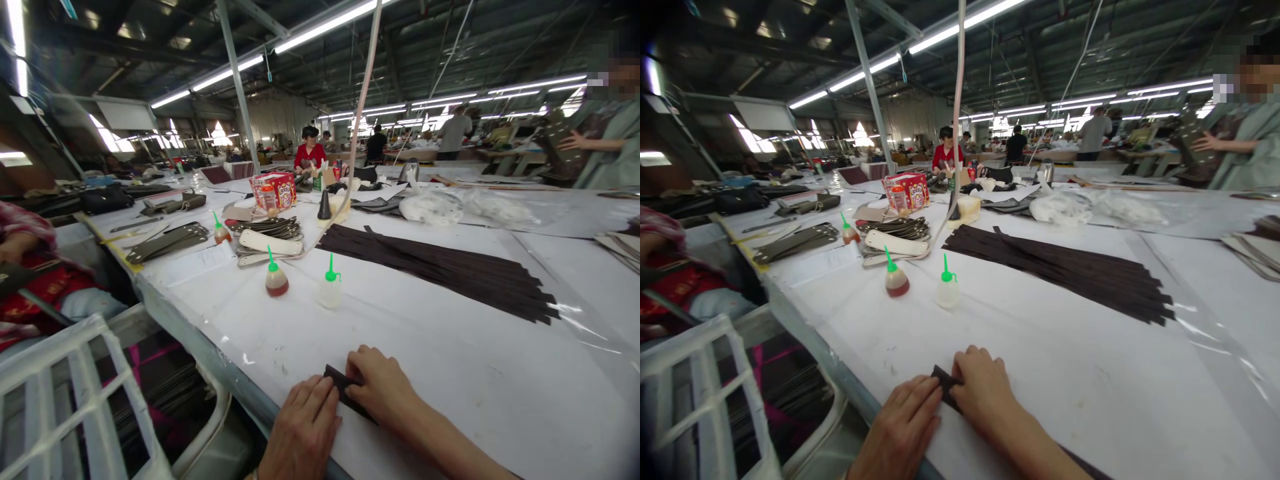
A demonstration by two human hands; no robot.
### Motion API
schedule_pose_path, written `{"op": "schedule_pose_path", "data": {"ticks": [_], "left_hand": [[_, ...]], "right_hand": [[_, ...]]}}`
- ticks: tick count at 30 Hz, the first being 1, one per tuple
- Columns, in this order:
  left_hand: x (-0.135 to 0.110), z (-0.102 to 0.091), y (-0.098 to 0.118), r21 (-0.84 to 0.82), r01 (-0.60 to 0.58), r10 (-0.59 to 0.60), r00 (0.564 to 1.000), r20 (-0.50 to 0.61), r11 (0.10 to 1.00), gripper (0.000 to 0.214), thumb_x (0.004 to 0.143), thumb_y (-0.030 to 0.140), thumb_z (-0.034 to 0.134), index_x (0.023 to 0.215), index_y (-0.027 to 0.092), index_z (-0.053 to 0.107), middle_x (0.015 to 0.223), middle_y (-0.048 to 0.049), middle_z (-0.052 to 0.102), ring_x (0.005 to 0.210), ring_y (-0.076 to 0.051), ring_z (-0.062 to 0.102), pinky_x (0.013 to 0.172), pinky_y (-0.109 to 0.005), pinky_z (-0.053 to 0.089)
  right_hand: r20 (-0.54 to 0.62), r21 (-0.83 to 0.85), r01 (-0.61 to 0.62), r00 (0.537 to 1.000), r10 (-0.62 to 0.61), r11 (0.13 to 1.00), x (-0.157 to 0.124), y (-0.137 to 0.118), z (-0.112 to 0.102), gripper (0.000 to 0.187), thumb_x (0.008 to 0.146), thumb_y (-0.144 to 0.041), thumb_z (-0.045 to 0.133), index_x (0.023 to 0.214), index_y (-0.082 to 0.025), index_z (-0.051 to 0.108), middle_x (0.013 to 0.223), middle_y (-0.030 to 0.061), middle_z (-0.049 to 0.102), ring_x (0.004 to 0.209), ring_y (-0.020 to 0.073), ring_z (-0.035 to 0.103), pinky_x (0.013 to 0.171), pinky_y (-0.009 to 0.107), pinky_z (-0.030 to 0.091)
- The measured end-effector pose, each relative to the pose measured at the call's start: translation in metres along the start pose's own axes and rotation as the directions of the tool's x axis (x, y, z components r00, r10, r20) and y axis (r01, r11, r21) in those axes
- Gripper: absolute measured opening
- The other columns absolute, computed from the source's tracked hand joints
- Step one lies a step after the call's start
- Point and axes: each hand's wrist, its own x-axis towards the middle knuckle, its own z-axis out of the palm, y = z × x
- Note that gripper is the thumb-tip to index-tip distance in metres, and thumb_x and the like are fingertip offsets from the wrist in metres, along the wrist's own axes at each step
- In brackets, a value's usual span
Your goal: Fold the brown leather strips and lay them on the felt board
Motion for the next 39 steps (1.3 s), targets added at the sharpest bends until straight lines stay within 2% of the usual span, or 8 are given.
{"op": "schedule_pose_path", "data": {"ticks": [5, 9, 15, 24, 28, 34, 39], "left_hand": [[0.003, -0.001, -0.001, -0.033, 0.028, -0.027, 1.000, 0.011, 0.999, 0.029, 0.094, 0.016, 0.043, 0.115, 0.007, 0.059, 0.113, -0.0144, 0.066, 0.103, -0.027, 0.062, 0.084, -0.042, 0.058], [0.003, -0.001, -0.006, -0.037, 0.033, -0.032, 0.999, 0.032, 0.999, 0.029, 0.095, 0.017, 0.042, 0.116, 0.007, 0.059, 0.113, -0.0139, 0.066, 0.103, -0.027, 0.062, 0.084, -0.042, 0.058], [0.004, -0.003, -0.011, -0.029, 0.011, -0.010, 0.999, 0.038, 1.000, 0.030, 0.096, 0.018, 0.039, 0.116, 0.008, 0.059, 0.114, -0.0131, 0.066, 0.103, -0.026, 0.063, 0.085, -0.042, 0.058], [0.004, -0.006, -0.011, 0.004, -0.011, 0.010, 0.999, 0.053, 1.000, 0.031, 0.097, 0.020, 0.038, 0.116, 0.008, 0.060, 0.114, -0.0128, 0.067, 0.102, -0.027, 0.063, 0.084, -0.041, 0.058], [0.005, -0.006, -0.011, 0.009, -0.007, 0.007, 0.999, 0.043, 1.000, 0.031, 0.097, 0.019, 0.038, 0.116, 0.009, 0.060, 0.113, -0.0119, 0.067, 0.102, -0.026, 0.064, 0.084, -0.039, 0.058], [0.004, -0.007, -0.012, 0.017, -0.022, 0.021, 0.999, 0.029, 1.000, 0.032, 0.097, 0.020, 0.038, 0.117, 0.010, 0.060, 0.114, -0.0114, 0.067, 0.103, -0.025, 0.063, 0.084, -0.038, 0.057], [0.002, -0.005, -0.012, 0.013, -0.010, 0.010, 1.000, 0.028, 1.000, 0.032, 0.096, 0.018, 0.039, 0.119, 0.010, 0.060, 0.115, -0.0111, 0.067, 0.105, -0.025, 0.062, 0.085, -0.039, 0.057]], "right_hand": [[-0.069, 0.066, 0.111, 0.992, -0.106, 0.992, -0.001, 0.001, 0.007, 0.019, 0.077, -0.007, 0.051, 0.086, -0.020, 0.062, 0.085, 0.0012, 0.064, 0.085, 0.0207, 0.054, 0.075, 0.033, 0.030], [-0.120, 0.055, 0.184, 0.977, -0.176, 0.981, -0.003, 0.002, 0.017, 0.020, 0.081, -0.005, 0.050, 0.090, -0.020, 0.062, 0.089, 0.0020, 0.064, 0.089, 0.0219, 0.052, 0.077, 0.035, 0.030], [-0.192, 0.064, 0.212, 0.961, -0.197, 0.975, -0.008, 0.004, 0.030, 0.030, 0.084, -0.002, 0.047, 0.100, -0.021, 0.063, 0.098, 0.0046, 0.061, 0.094, 0.0234, 0.050, 0.083, 0.037, 0.035], [-0.269, 0.122, 0.309, 0.925, -0.268, 0.943, -0.012, 0.010, 0.045, 0.038, 0.084, 0.004, 0.041, 0.105, -0.017, 0.064, 0.097, 0.0076, 0.059, 0.091, 0.0230, 0.050, 0.085, 0.036, 0.042], [-0.290, 0.107, 0.338, 0.910, -0.296, 0.935, -0.014, 0.011, 0.048, 0.038, 0.082, 0.006, 0.045, 0.106, -0.017, 0.064, 0.097, 0.0070, 0.058, 0.091, 0.0231, 0.049, 0.084, 0.036, 0.043], [-0.331, 0.049, 0.379, 0.879, -0.343, 0.924, -0.019, 0.011, 0.051, 0.029, 0.083, 0.003, 0.055, 0.103, -0.017, 0.064, 0.098, 0.0058, 0.058, 0.090, 0.0224, 0.049, 0.082, 0.036, 0.042], [-0.348, -0.042, 0.399, 0.854, -0.387, 0.916, -0.019, 0.012, 0.053, 0.032, 0.082, 0.001, 0.059, 0.108, -0.018, 0.062, 0.098, 0.0053, 0.059, 0.089, 0.0226, 0.050, 0.080, 0.037, 0.041]]}}
